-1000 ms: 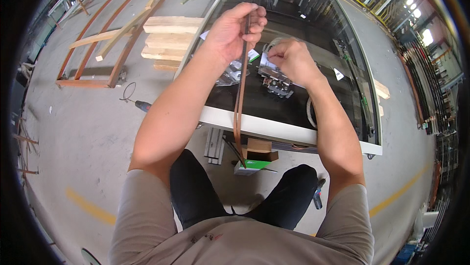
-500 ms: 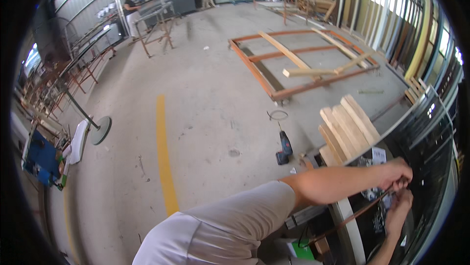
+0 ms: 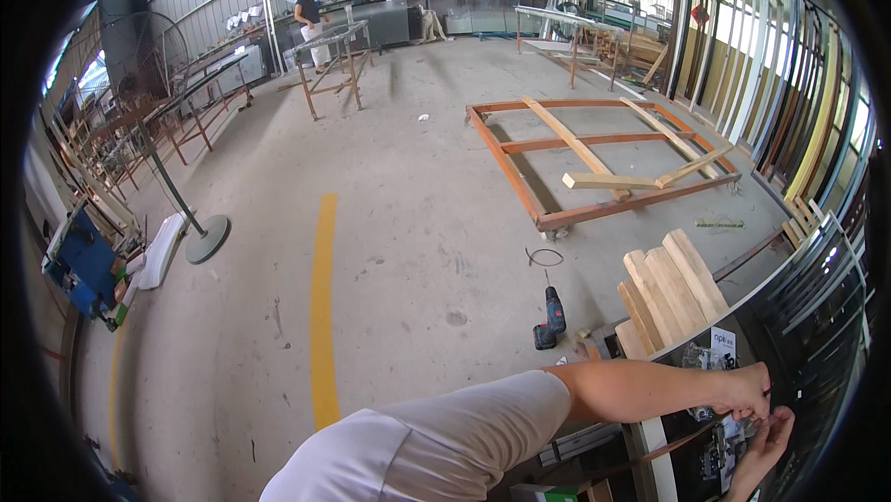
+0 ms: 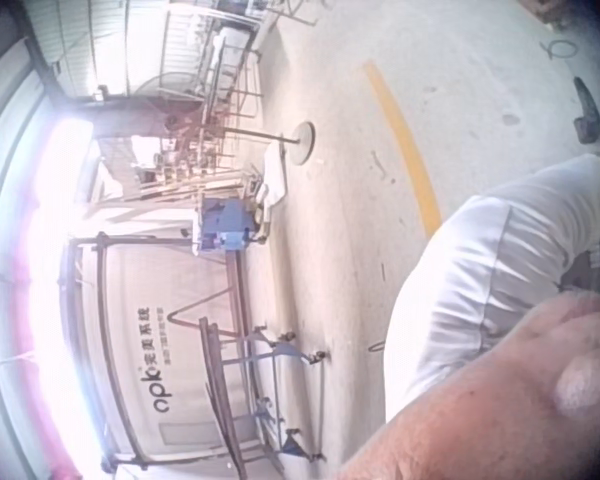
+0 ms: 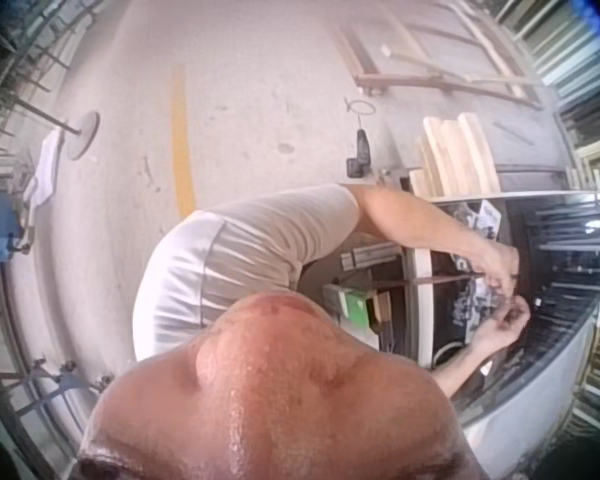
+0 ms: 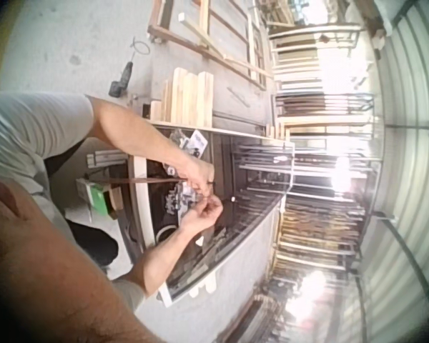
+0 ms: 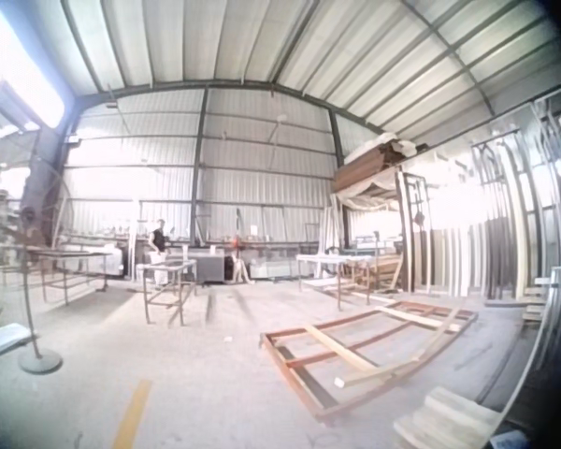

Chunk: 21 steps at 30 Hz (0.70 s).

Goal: The person prepares and assembles wiring components on a glass panel, using a power drill to modify a small part and then threading wires through it by hand.

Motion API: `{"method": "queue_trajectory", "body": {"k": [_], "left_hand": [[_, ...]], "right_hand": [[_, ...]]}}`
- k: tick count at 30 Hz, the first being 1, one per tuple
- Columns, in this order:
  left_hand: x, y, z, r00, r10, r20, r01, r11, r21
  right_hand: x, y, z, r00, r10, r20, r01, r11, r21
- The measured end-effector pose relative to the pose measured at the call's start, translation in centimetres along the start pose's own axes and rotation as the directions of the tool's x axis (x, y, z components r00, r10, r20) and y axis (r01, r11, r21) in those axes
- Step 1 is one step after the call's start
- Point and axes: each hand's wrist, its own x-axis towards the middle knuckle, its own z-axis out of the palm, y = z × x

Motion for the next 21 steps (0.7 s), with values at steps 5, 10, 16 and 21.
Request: {"method": "queue_trajectory", "body": {"k": [5, 10, 16, 21], "left_hand": [[0.5, -0.5, 0.4, 0.996, 0.049, 0.075, -0.057, 0.993, 0.102], [0.8, -1.0, 0.3, 0.994, 0.064, 0.084, -0.077, 0.984, 0.161], [0.7, -0.8, 0.5, 0.999, 0.003, 0.054, -0.013, 0.984, 0.177], [0.4, -0.1, 0.6, 0.999, -0.028, -0.028, 0.030, 0.996, 0.082]], "right_hand": [[-0.4, 0.7, -1.1, 0.997, 0.076, -0.015, -0.075, 0.997, 0.026], [-0.3, 1.1, -1.6, 0.989, 0.146, 0.014, -0.146, 0.989, 0.016], [-0.8, -0.3, -0.1, 0.997, 0.071, -0.021, -0.071, 0.997, 0.000], [-0.7, -0.5, -0.2, 0.995, 0.092, 0.029, -0.092, 0.996, -0.014]]}}
